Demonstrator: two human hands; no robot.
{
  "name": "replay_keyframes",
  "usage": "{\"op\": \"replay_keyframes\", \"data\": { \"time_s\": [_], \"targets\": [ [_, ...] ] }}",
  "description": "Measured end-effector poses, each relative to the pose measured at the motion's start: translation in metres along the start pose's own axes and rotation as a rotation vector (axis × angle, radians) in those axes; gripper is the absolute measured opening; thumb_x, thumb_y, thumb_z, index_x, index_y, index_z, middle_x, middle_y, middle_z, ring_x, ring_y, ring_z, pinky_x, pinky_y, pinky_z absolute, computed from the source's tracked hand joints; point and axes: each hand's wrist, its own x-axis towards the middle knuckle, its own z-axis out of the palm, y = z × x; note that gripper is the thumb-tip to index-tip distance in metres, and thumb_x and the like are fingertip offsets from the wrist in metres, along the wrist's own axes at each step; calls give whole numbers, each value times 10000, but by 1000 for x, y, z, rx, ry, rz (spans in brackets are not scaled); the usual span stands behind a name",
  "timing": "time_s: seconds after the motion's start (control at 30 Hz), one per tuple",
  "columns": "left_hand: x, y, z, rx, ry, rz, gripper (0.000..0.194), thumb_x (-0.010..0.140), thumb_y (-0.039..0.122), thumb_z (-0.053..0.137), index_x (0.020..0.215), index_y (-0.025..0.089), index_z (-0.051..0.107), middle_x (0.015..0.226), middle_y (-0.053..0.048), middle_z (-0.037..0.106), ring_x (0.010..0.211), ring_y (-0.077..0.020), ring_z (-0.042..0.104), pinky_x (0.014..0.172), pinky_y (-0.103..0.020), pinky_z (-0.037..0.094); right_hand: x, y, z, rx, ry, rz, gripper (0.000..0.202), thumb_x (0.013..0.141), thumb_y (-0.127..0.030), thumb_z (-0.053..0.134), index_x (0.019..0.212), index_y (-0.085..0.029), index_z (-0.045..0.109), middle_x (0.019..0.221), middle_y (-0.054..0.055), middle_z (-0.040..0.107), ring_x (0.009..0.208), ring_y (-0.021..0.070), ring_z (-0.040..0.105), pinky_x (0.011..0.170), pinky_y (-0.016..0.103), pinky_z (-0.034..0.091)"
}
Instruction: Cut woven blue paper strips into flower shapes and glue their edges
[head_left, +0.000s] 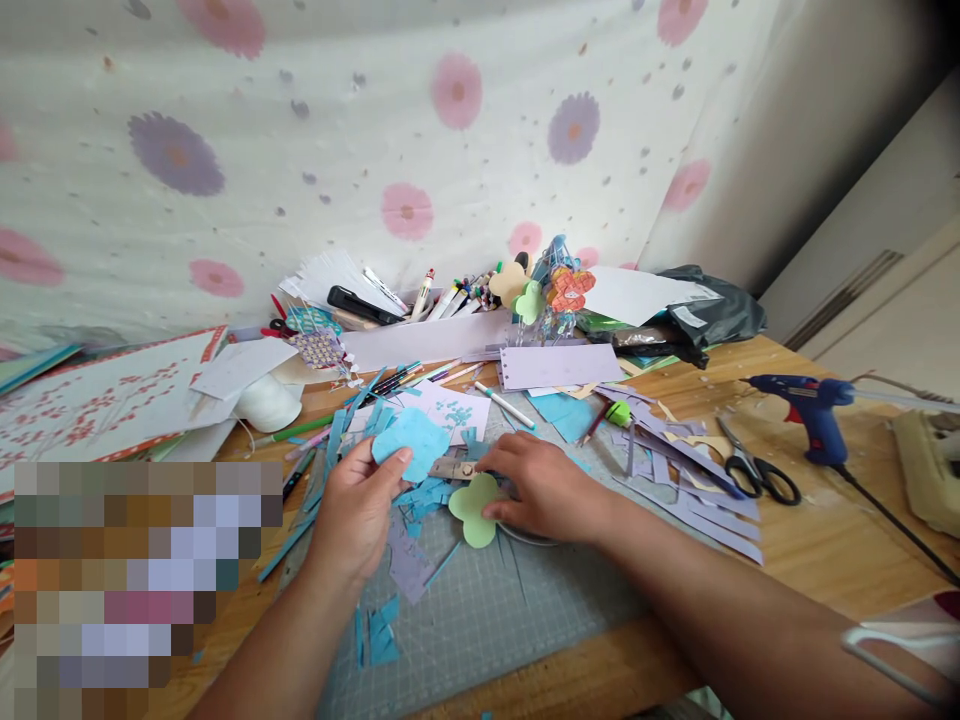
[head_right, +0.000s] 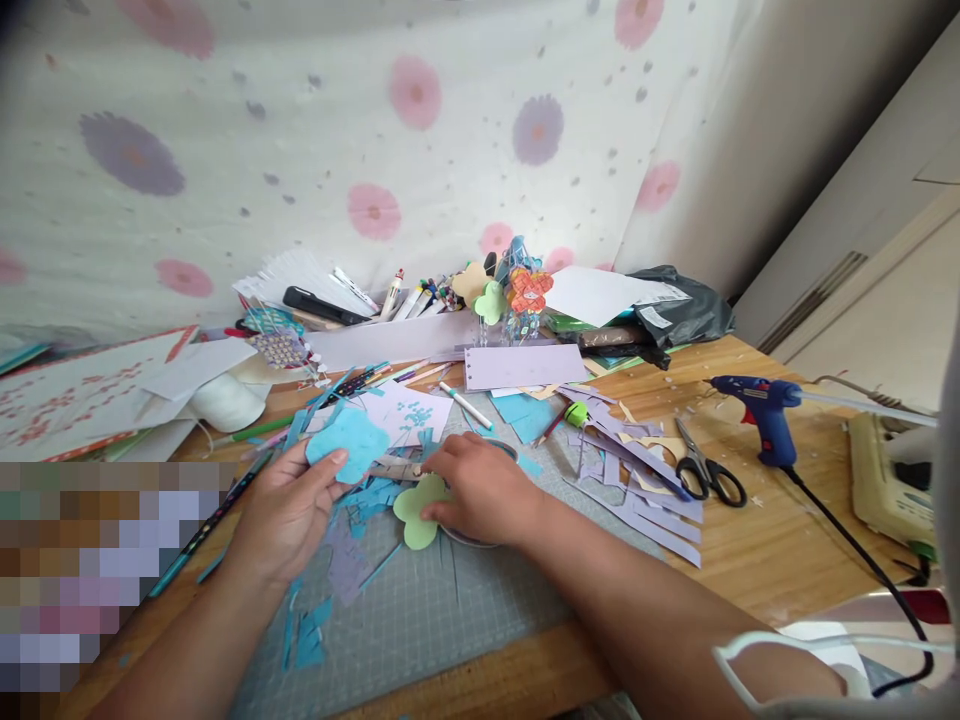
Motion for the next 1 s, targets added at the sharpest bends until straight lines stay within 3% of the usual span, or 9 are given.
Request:
{"op": "replay_keyframes", "data": {
  "time_s": [0.1,0.33,0.5,0.57,0.67,0.8,0.87,0.93,1.0],
  "targets": [
    [1,2,-3,15,-35,15,291,641,298,786,874,159,682,742,-4,670,647,-147,594,599,-267,504,2,-8,6,-111,-63,9,528,740,-349,729,1216,-158,601,1062,142,626,983,302,557,838,390,434],
    [12,-2,-15,59,-45,58,265,672,318,769,879,166,703,777,-13,666,691,-158,591,596,-272,526,5,-11,13,-15,-72,56,499,734,-180,688,1225,-167,597,985,109,624,887,242,572,774,336,431],
    [12,1,-15,31,-30,57,258,645,328,783,824,161,701,743,-7,655,661,-146,581,564,-260,523,4,1,6,662,-142,191,247,697,-133,630,942,-154,656,636,-36,521,549,100,466,540,227,380],
    [10,1,-14,7,-49,34,237,647,325,781,787,156,691,715,-3,642,635,-138,569,548,-259,519,7,8,0,803,-78,232,185,709,-199,623,886,-144,620,634,-37,512,542,93,475,533,222,398],
    [8,2,-13,-31,-89,0,207,662,328,764,732,164,660,667,13,616,607,-131,559,563,-274,523,17,18,-6,778,223,336,172,767,-253,553,897,-140,566,727,10,572,607,110,543,597,252,456],
    [2,5,-13,-41,-151,-24,194,684,339,745,705,175,643,627,28,604,576,-118,546,567,-258,501,22,20,-5,620,288,368,228,824,-266,490,1007,-151,563,881,65,616,721,144,590,689,299,474],
    [-5,8,-11,30,-306,-49,169,697,323,739,728,172,671,642,17,627,573,-116,547,560,-239,476,16,16,-4,494,253,348,197,757,-243,585,934,-163,615,864,62,623,742,171,578,727,331,456],
    [-14,10,-6,265,-727,-62,169,728,314,711,837,186,709,742,-3,675,638,-134,586,604,-241,469,5,10,-3,378,184,302,177,653,-193,677,827,-169,659,799,53,622,763,204,566,773,363,432],
    [-22,9,1,531,-1130,38,207,740,294,693,918,192,719,939,-43,703,853,-198,626,785,-295,461,-6,3,-2,266,116,242,248,600,-165,715,846,-168,686,836,76,634,851,250,566,827,387,413]
  ]
}}
